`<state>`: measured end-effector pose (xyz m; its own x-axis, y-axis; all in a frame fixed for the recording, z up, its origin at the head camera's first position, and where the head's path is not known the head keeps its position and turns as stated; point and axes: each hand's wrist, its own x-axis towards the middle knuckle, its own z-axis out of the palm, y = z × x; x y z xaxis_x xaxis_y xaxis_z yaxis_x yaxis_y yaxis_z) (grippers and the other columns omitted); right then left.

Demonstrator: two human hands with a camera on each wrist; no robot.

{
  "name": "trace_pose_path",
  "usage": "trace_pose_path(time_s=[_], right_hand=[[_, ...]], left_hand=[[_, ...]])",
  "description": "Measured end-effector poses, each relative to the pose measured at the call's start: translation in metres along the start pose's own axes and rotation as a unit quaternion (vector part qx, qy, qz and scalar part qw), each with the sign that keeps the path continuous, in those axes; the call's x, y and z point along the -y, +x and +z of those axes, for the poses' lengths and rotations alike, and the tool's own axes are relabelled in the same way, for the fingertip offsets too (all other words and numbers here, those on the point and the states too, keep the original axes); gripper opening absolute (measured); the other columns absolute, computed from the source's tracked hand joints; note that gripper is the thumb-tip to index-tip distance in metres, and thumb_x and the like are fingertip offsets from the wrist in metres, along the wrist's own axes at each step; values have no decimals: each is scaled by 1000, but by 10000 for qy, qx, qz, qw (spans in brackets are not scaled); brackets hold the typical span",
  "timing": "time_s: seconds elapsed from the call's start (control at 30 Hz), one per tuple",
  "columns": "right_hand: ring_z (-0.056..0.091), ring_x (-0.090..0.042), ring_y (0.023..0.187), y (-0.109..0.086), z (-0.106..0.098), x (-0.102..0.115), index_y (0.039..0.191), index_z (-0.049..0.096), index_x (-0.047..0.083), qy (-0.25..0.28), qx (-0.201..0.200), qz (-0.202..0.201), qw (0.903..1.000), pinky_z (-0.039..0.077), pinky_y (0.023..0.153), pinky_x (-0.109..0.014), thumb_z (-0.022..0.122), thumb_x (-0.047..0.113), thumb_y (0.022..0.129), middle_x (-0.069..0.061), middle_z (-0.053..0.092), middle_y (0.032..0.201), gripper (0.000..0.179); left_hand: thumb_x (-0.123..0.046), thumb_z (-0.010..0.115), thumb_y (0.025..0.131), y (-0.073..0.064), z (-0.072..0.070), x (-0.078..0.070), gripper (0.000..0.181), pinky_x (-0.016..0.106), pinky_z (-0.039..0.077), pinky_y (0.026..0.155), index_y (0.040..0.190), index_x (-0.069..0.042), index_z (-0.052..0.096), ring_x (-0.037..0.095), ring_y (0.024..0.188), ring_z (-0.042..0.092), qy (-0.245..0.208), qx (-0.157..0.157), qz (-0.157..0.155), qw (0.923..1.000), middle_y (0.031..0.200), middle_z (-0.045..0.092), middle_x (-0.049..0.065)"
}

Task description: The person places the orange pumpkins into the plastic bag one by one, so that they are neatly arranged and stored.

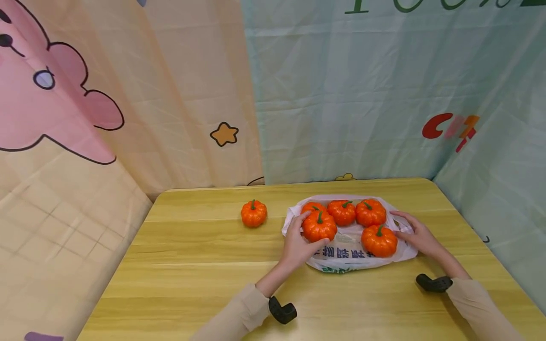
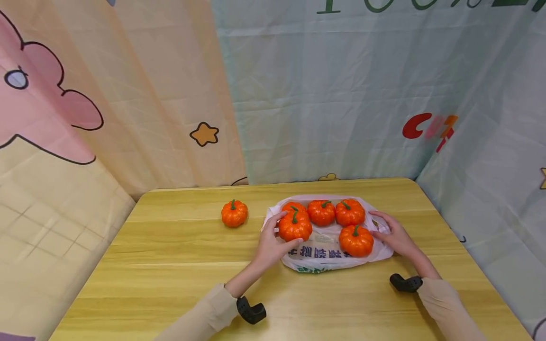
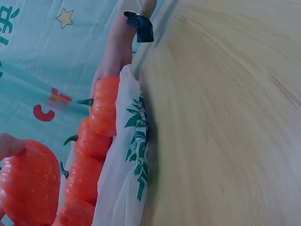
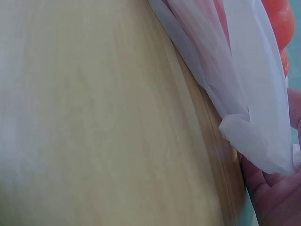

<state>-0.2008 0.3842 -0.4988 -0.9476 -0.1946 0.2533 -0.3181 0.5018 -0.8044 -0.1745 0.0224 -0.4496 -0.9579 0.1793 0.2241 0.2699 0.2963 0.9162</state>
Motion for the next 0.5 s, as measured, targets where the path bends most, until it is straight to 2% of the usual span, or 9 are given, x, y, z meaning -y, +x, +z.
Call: trace_pose_path(time_s=[0.03,0.13,0.3,0.37,0.5], right_hand=[[23,25,118,0,0,0,138,41,-3,-38,-4,-25,10000,15,118,-29,61,9,92,35,37,128,51],[24,23,119,-1,-1,-3,138,43,-2,-106,-50,-126,9999,18,104,-7,62,9,92,31,38,131,51],[28,22,120,-1,2,-8,138,47,7,4,-112,-293,9995,19,102,-4,62,6,90,20,45,136,51],[28,22,120,-1,2,-9,139,47,10,36,-106,-308,9995,19,109,-12,62,6,90,15,45,139,51],[27,23,119,0,1,-7,138,46,5,-97,-94,-261,9996,20,104,-6,63,9,90,20,44,136,51]], left_hand=[[-27,80,75,1,4,0,75,41,46,102,139,-11,45,25,125,47,26,10,12,10000,137,48,9],[-29,80,75,2,14,-1,75,46,42,105,139,-12,45,26,126,47,22,65,-18,10000,137,49,9],[-31,80,75,2,29,-3,76,48,42,105,139,-12,45,27,127,47,-8,189,-163,9997,138,48,8],[-31,80,75,2,36,-4,76,47,43,104,139,-12,44,26,126,47,-17,233,-188,9995,139,48,8],[-30,81,74,1,49,-2,76,46,45,102,139,-12,45,24,125,47,11,260,-223,9994,138,47,6]])
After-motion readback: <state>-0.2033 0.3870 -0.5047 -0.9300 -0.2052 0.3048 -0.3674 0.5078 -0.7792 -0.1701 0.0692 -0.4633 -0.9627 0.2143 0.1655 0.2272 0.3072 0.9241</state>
